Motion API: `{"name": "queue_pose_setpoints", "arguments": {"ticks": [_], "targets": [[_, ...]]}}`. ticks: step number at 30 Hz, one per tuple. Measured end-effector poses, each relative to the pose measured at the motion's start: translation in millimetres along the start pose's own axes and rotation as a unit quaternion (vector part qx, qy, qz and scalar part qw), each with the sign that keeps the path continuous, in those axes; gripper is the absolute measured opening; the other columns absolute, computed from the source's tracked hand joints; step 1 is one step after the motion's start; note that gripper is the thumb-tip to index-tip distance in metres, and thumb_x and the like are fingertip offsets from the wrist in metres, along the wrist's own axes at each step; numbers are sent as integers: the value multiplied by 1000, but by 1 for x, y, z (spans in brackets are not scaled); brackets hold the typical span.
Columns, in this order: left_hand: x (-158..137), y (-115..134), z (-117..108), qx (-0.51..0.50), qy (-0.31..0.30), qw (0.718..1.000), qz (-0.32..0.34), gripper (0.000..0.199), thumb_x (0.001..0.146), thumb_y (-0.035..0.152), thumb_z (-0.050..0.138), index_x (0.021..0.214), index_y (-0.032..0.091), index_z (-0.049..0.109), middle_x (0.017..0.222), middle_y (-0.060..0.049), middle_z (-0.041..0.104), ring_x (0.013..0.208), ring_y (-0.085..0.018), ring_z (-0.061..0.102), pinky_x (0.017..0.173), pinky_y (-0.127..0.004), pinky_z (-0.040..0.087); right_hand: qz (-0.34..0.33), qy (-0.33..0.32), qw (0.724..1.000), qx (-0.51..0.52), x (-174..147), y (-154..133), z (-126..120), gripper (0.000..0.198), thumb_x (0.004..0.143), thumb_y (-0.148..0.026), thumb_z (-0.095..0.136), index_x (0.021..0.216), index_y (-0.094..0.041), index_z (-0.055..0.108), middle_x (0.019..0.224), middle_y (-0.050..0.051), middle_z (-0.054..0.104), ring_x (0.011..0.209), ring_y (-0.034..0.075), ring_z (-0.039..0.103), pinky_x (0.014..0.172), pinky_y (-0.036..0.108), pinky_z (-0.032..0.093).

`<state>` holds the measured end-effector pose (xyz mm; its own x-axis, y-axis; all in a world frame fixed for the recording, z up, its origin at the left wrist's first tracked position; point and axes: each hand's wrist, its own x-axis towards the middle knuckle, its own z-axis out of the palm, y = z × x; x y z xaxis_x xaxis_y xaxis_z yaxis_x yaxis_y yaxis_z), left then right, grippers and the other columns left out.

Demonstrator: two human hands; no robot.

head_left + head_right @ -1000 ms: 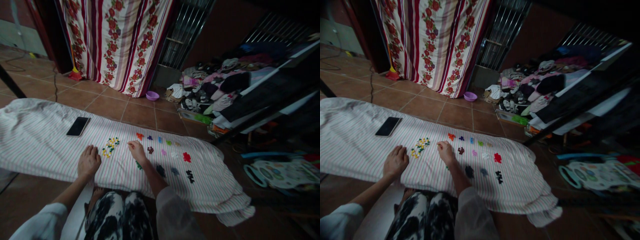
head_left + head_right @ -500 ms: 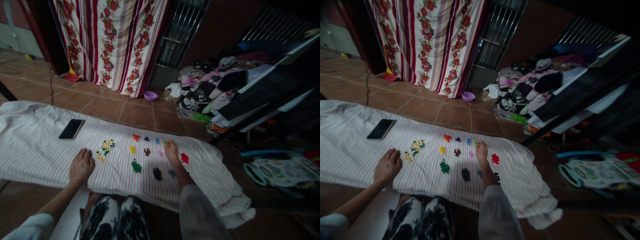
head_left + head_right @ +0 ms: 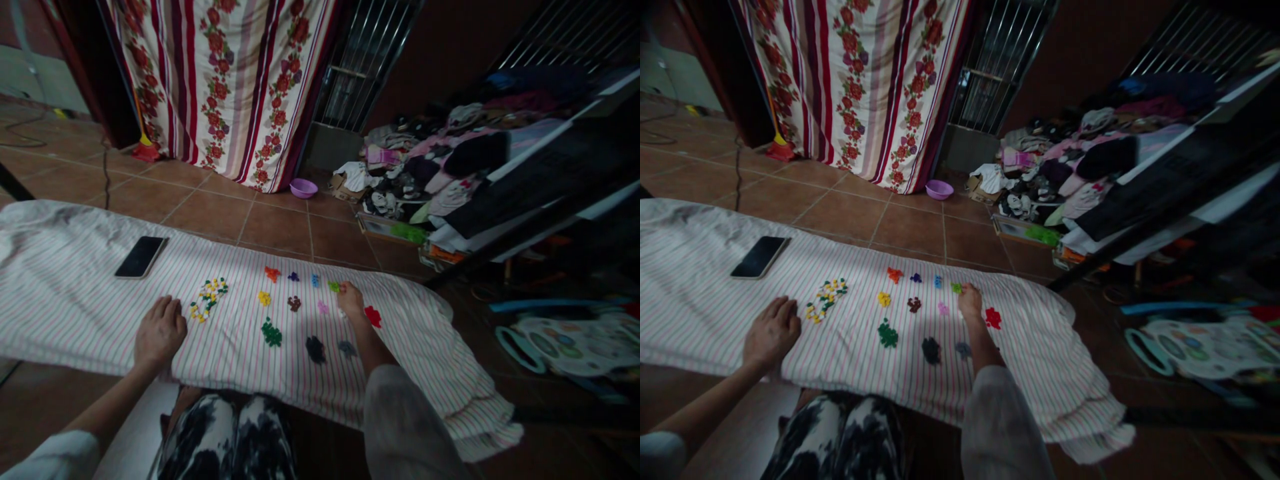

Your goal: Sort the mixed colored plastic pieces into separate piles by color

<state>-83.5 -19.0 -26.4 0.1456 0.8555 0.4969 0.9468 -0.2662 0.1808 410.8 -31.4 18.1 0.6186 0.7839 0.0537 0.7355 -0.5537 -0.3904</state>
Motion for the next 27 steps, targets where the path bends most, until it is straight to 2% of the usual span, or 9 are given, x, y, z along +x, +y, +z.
{"name": "queue_pose_setpoints", "arguments": {"ticks": [4, 10, 15, 19, 23, 27], "targets": [[1, -1, 0, 7, 3, 1000, 4, 39, 84, 26, 39, 111, 9, 60, 121, -20, 61, 124, -31, 51, 105, -46, 43, -8, 3, 1000, -5, 0, 1, -3, 39, 75, -3, 48, 107, -12, 69, 99, 11, 74, 95, 20, 66, 79, 25, 45], [0, -1, -1, 19, -1, 1000, 7, 39, 85, 26, 40, 111, 7, 61, 121, -21, 61, 122, -32, 52, 104, -46, 44, -2, 3, 1000, -15, -1, 2, -3, 38, 82, -9, 45, 112, -10, 68, 96, 13, 74, 92, 21, 68, 77, 26, 45], [0, 1, -1, 14, 2, 1000, -2, 37, 85, 25, 42, 112, 8, 61, 122, -20, 60, 123, -32, 52, 104, -46, 43, -9, 5, 1000, -19, -4, 5, -5, 37, 80, -10, 49, 111, -16, 70, 99, 9, 74, 93, 18, 68, 79, 23, 45], [0, 3, -1, -4, -6, 1000, -25, 36, 83, 23, 44, 113, 11, 60, 124, -18, 60, 124, -32, 51, 104, -47, 43, -12, 4, 1000, -24, -5, 4, -10, 34, 82, -13, 49, 106, -19, 71, 98, 7, 74, 91, 19, 68, 82, 26, 47], [0, 4, -2, -28, -12, 999, -35, 38, 84, 22, 44, 115, 9, 60, 127, -20, 58, 127, -33, 48, 106, -49, 41, -51, 14, 998, -21, -9, -8, -13, 31, 85, -16, 46, 102, -19, 72, 97, 7, 74, 91, 19, 67, 83, 27, 47], [0, 5, -4, -30, -9, 999, -40, 37, 84, 22, 44, 115, 10, 60, 126, -19, 59, 126, -32, 48, 107, -49, 40, -98, 16, 995, 7, -20, -35, -13, 29, 82, -16, 48, 97, -19, 73, 97, 7, 74, 92, 20, 67, 83, 27, 47]]}}
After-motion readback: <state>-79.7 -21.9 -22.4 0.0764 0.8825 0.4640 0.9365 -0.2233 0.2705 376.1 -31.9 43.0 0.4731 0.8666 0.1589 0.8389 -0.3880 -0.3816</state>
